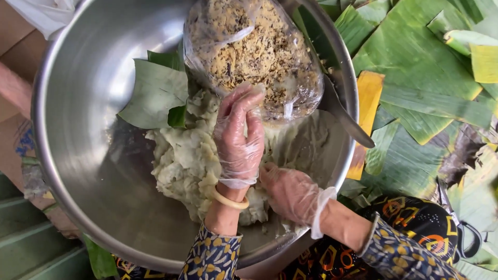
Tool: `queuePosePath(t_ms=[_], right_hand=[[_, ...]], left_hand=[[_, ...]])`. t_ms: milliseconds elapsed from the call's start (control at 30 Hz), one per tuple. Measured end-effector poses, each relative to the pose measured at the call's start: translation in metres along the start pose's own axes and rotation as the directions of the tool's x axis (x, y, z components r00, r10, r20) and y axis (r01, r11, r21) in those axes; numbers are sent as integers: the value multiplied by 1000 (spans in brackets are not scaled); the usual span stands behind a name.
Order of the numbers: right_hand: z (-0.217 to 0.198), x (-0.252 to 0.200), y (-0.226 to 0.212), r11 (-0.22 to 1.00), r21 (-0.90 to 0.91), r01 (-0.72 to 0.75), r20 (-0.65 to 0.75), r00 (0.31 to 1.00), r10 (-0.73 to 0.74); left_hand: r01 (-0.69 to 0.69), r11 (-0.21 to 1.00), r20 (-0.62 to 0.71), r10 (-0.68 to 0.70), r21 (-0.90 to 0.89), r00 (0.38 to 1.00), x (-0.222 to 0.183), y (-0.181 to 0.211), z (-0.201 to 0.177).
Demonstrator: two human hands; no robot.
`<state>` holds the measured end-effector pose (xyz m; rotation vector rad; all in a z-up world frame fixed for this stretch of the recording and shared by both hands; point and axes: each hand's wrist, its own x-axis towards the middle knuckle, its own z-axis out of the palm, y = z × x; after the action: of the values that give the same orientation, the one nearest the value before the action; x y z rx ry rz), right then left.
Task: Preparing and wrapping food portions in banana leaves by portioning dough and adding filling.
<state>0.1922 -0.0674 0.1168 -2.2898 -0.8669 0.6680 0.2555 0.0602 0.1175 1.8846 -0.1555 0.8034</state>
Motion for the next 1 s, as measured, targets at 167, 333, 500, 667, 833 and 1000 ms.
queuePosePath(t_ms=[167, 333, 500, 667, 833, 1000], right_hand=[[-20, 0, -30, 945, -318, 74, 552, 825, 121], [-38, 16, -2, 952, -303, 27, 488, 863, 131], [-52, 15, 38, 955, -297, -17, 435, 888, 151], [-15, -7, 17, 956, -286, -63, 349, 922, 165], [-24, -27, 27, 960, -271, -76, 328, 930, 166], [-12, -42, 25, 962, -274, 11, 371, 924, 95]], left_hand=[[13, 999, 80, -17, 50, 997, -1, 14, 1], [-54, 996, 80, 48, 73, 996, -10, -3, 2], [-60, 995, 38, 57, 85, 998, -6, 0, -1], [-6, 999, 88, 2, 40, 996, -10, 3, 4], [94, 995, 79, -91, -44, 993, -5, 13, 9], [504, 765, 123, -500, -402, 857, -15, 18, 15]])
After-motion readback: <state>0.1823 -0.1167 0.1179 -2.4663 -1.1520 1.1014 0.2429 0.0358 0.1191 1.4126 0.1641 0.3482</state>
